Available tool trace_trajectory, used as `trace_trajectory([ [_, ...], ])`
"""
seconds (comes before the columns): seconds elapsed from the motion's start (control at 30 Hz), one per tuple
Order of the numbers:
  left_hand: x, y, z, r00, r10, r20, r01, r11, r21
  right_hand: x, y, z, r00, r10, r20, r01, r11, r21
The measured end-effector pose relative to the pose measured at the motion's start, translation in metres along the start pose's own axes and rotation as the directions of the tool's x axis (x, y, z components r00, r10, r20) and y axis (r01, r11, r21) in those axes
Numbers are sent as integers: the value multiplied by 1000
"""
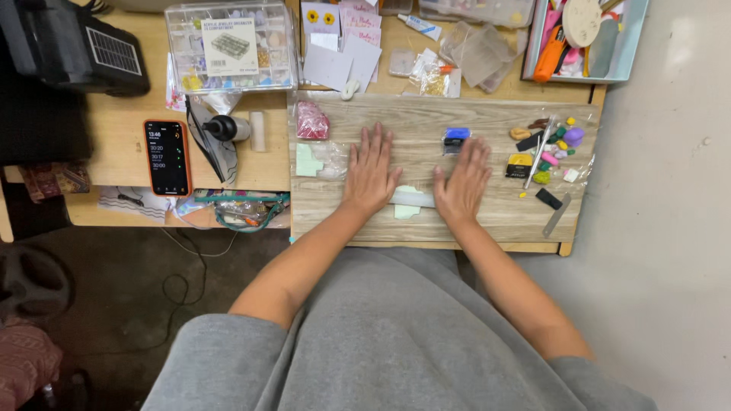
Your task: The person repeatedly rolls a small piece of light green clay with a white rolling pin on a wooden work surface. They periodically lift the rolling pin and reposition the clay, continuing to flatten it into a thin sheet. The workspace contains craft supplies, a smartphone, and a laptop.
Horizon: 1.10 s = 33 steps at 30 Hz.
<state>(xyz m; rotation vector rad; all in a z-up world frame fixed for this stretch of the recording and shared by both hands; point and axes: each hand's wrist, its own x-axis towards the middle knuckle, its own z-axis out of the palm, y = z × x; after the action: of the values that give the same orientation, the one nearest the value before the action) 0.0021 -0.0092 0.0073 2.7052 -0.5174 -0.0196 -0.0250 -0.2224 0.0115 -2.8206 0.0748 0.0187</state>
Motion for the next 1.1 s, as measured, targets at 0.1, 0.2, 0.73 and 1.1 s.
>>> trace_trajectory([
  [0.1,-19,7,-5,994,-42,102,50,996,-76,-23,-4,-2,998,31,-58,-33,999,-35],
  [0.2,-28,7,6,991,14,136,-10,999,-35,-27,-1,-4,999,-41,25,41,999,25],
  [0.73,17,3,-6,986,-30,165,33,999,-14,17,-8,-10,989,146,-24,-146,989,-15],
  [1.1,0,7,-3,988,-69,141,79,995,-66,-4,-7,-2,987,160,-18,-160,987,-3],
])
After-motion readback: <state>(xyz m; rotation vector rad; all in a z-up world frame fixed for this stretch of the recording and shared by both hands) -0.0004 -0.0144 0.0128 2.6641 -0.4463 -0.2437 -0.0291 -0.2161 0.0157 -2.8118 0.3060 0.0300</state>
